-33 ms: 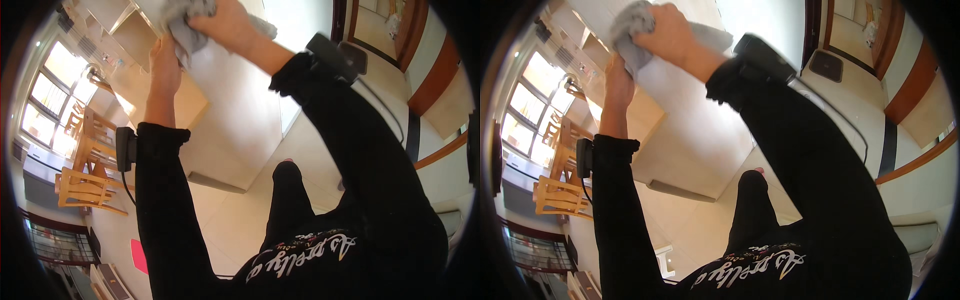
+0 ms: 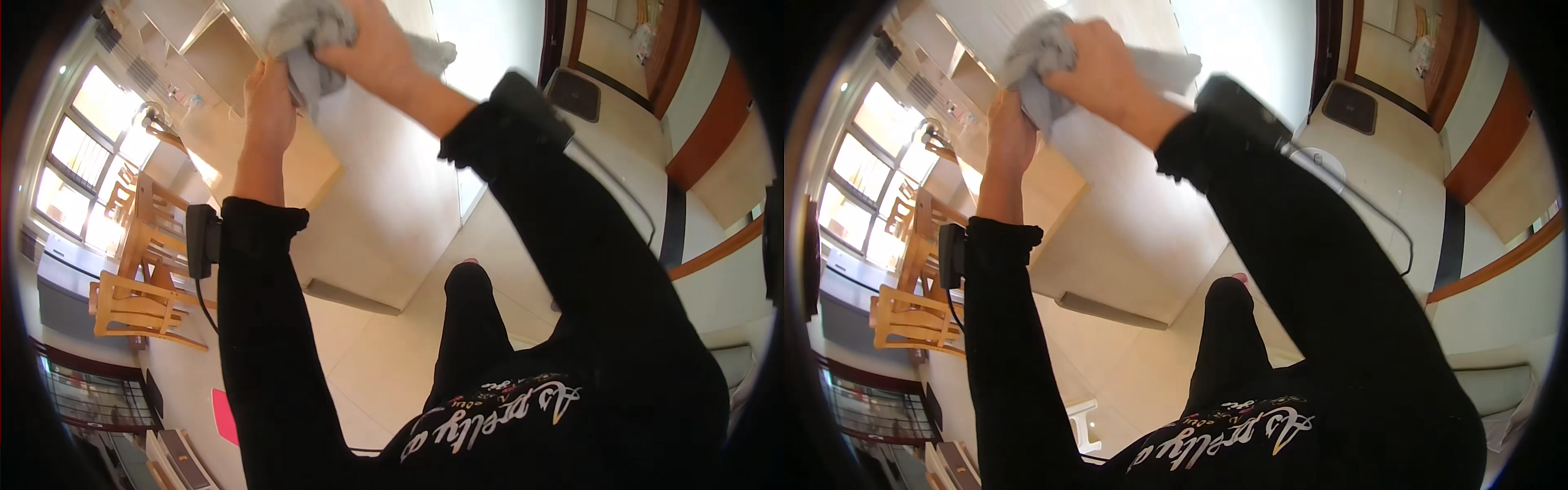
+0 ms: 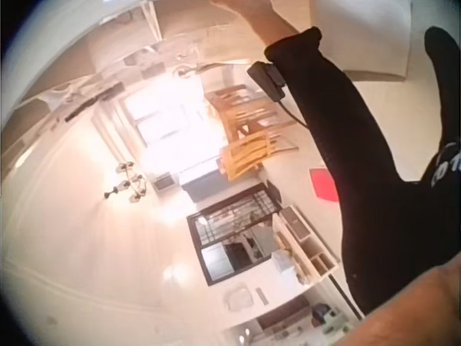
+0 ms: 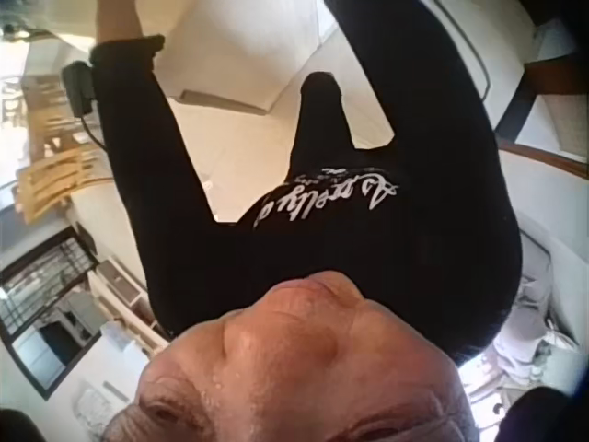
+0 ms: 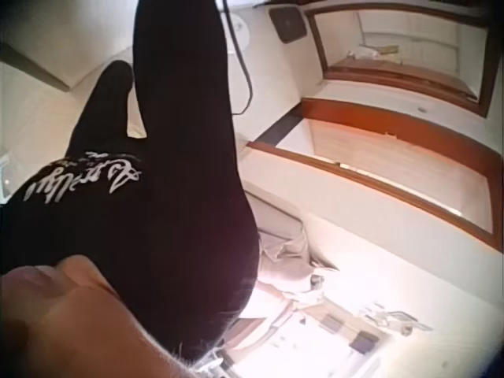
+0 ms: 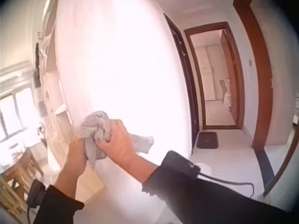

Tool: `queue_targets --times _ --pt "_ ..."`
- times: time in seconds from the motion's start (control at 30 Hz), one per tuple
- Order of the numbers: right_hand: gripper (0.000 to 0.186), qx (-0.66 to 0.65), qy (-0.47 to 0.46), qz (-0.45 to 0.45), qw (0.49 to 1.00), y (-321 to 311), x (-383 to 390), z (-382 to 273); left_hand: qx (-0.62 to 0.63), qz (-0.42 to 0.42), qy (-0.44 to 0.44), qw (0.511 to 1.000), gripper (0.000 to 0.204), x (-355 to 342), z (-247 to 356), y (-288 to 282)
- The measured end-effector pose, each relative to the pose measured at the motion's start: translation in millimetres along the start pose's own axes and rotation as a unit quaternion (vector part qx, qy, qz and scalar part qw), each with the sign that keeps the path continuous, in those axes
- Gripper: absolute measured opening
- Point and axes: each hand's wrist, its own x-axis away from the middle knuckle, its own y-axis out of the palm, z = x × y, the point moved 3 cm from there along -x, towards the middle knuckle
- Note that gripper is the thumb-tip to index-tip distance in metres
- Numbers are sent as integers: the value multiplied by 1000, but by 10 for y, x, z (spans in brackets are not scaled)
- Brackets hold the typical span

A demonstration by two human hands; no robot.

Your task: Cleaning the surfaces of white shelving units and a wooden door with a cloth.

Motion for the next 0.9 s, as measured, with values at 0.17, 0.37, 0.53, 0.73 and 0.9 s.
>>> queue_targets --times 0.17,0.37,0.53,0.73,0.9 --pt "50 45 118 4 992 158 1257 194 -104 13 -14 994 52 -11 89 154" --pt "54 30 320 -353 878 351 2623 105 -88 33 -5 996 51 -92 -94 16" --pt "54 -54 441 -324 835 -11 2507 -99 -91 38 -76 992 53 34 -72 54" --pt "44 -275 438 -152 842 -481 1425 6 -66 34 -35 997 42 223 -18 252" --pt "34 -286 191 -63 937 -474 -312 -227 -2 47 71 996 48 139 -239 116"
